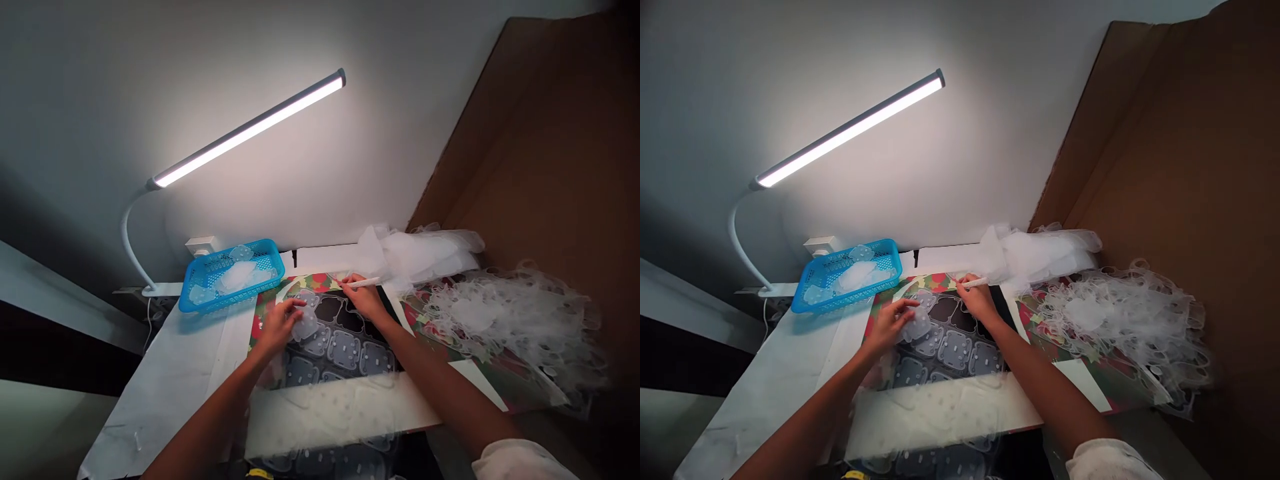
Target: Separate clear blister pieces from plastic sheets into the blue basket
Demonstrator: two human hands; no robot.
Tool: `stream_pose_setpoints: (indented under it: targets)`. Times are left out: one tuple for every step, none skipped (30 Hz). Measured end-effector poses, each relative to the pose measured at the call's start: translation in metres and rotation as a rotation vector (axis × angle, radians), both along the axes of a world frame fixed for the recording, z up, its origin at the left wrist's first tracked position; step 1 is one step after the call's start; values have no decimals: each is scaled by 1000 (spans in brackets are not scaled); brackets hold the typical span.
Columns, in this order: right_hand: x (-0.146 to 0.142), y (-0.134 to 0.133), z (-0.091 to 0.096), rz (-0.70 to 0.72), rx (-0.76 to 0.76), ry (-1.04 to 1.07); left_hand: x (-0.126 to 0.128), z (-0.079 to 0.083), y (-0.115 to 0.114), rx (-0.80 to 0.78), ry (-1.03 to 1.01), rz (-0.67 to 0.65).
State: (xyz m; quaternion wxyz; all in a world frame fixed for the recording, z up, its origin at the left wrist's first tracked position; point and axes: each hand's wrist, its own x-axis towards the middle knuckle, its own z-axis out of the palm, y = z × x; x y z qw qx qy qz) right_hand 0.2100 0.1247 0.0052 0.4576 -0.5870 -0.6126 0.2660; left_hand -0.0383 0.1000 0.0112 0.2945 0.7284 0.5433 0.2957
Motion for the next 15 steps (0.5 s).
stream_pose_setpoints:
  targets:
    - [-6, -2, 2, 15, 41, 4, -7, 1, 3, -13, 24, 31]
    - [-15, -3, 3, 54, 74, 10, -13, 2, 5, -25, 49, 59]
    - [-25, -5, 3, 113, 94, 14, -18, 3, 7, -28, 81, 70]
    - [-35, -7, 2, 186, 98, 14, -23, 3, 6, -17, 124, 66]
    - [-45, -8, 0, 263, 90, 8, -26, 2, 4, 7, 189, 54]
    - [-55, -9, -4, 329, 76, -5, -27, 1, 1, 40, 272, 36]
    - [-63, -10, -8, 376, 71, -23, -28, -1, -2, 76, 369, 12]
    - [-70, -10, -12, 405, 79, -44, -28, -3, -6, 107, 466, -14]
    - [-75, -9, -16, 421, 94, -64, -27, -6, -11, 127, 549, -39]
    - [-79, -9, -19, 428, 111, -84, -27, -7, -15, 134, 619, -67]
    - [-82, -8, -22, 427, 128, -103, -26, -9, -18, 134, 673, -96]
    - [-84, -8, -24, 427, 144, -124, -26, -9, -21, 134, 710, -118]
    - [-85, -7, -25, 428, 155, -145, -25, -9, -23, 136, 734, -130]
    - [-87, -7, -25, 428, 160, -166, -25, -9, -25, 140, 751, -135]
    - [-88, -7, -25, 427, 163, -186, -25, -8, -26, 141, 764, -140]
